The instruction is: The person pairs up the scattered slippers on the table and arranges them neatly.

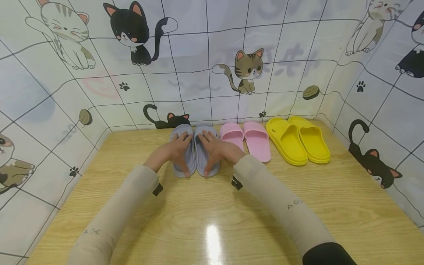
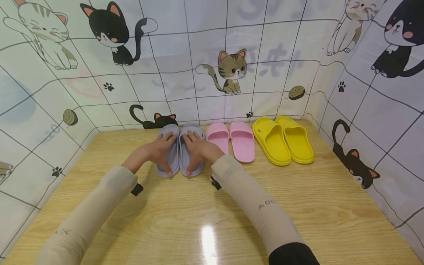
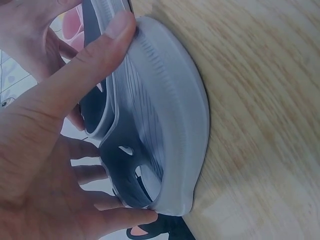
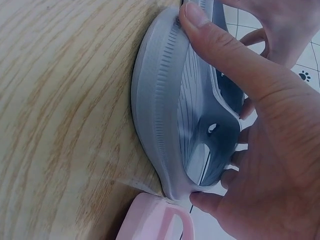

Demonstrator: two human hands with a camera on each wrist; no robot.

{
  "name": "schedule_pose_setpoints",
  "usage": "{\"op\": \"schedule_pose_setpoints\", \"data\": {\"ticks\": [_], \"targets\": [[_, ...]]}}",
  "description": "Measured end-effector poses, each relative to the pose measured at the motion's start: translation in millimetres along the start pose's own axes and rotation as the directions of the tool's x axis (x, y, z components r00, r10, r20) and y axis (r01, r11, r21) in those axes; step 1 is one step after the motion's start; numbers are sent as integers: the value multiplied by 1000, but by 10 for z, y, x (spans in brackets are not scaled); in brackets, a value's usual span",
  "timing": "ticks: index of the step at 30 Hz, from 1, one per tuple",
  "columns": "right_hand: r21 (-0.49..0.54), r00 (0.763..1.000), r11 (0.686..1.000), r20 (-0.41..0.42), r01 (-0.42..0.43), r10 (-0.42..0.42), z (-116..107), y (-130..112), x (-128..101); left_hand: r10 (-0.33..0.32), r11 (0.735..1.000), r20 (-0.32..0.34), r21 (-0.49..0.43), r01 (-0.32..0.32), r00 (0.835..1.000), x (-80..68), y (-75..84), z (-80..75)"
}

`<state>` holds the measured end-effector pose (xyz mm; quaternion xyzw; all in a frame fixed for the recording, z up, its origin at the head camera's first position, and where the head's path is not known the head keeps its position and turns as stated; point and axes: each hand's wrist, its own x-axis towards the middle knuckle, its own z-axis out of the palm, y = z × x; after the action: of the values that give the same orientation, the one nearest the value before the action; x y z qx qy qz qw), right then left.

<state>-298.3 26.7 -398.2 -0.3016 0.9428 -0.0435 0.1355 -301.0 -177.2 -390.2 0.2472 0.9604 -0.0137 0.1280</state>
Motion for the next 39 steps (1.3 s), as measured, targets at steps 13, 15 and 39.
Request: {"op": "schedule_pose_setpoints", "data": {"ticks": [13,15,39], "targets": [[-10,1000,1000,3,-3,3,-15,37,42,4,1000,5,-5,-4,1000,26,-9,-29],[-15,1000,1000,2,-3,3,-17,39,49,5,1000,8,-3,-5,1000,35,-13,-30],[-46,1000,999,11,-1,2,-39,96,141,5,999,16,-42,-4,1000,38,-31,-35]]}}
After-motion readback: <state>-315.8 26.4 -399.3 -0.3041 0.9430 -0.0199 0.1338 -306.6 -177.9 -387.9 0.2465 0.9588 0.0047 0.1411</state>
